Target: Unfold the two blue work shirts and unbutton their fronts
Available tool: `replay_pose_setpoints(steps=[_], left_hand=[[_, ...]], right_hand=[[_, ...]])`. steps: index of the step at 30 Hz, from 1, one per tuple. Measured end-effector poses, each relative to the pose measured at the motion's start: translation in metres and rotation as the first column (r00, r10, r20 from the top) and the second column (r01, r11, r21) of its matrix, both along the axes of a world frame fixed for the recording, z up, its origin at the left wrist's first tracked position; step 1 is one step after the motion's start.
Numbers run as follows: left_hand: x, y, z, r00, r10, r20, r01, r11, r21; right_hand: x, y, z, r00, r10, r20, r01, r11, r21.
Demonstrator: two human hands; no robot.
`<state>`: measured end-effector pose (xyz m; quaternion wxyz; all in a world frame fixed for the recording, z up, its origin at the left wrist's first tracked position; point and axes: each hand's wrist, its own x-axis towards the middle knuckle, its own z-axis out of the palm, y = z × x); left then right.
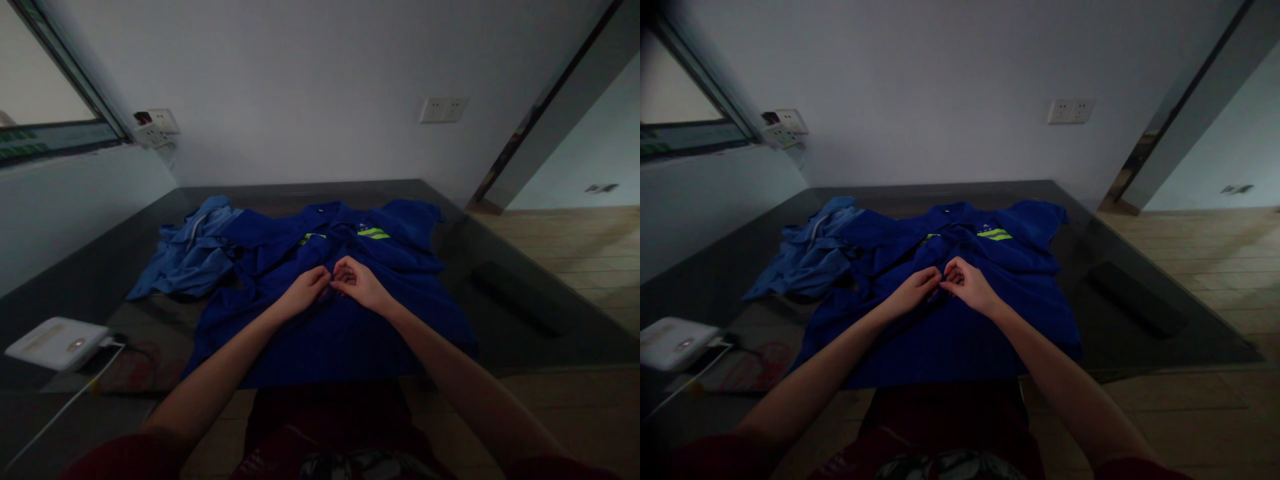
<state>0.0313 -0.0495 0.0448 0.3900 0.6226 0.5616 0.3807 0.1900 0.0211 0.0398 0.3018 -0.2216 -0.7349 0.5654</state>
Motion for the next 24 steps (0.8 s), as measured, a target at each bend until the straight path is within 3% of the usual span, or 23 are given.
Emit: replay_pose_setpoints(steps=[12, 24], left_hand=[[-0.002, 0.000, 0.005, 0.993, -0.018, -0.118, 0.024, 0.998, 0.056], [0.000, -0.003, 0.017, 0.978, 0.034, 0.203, -0.017, 0.996, -0.085]], right_hand=[[0.001, 0.001, 0.003, 0.998, -0.021, -0.053, 0.015, 0.994, -0.106], [0.002, 0.002, 0.011, 0.995, -0.064, -0.078, 0.057, 0.995, -0.085]])
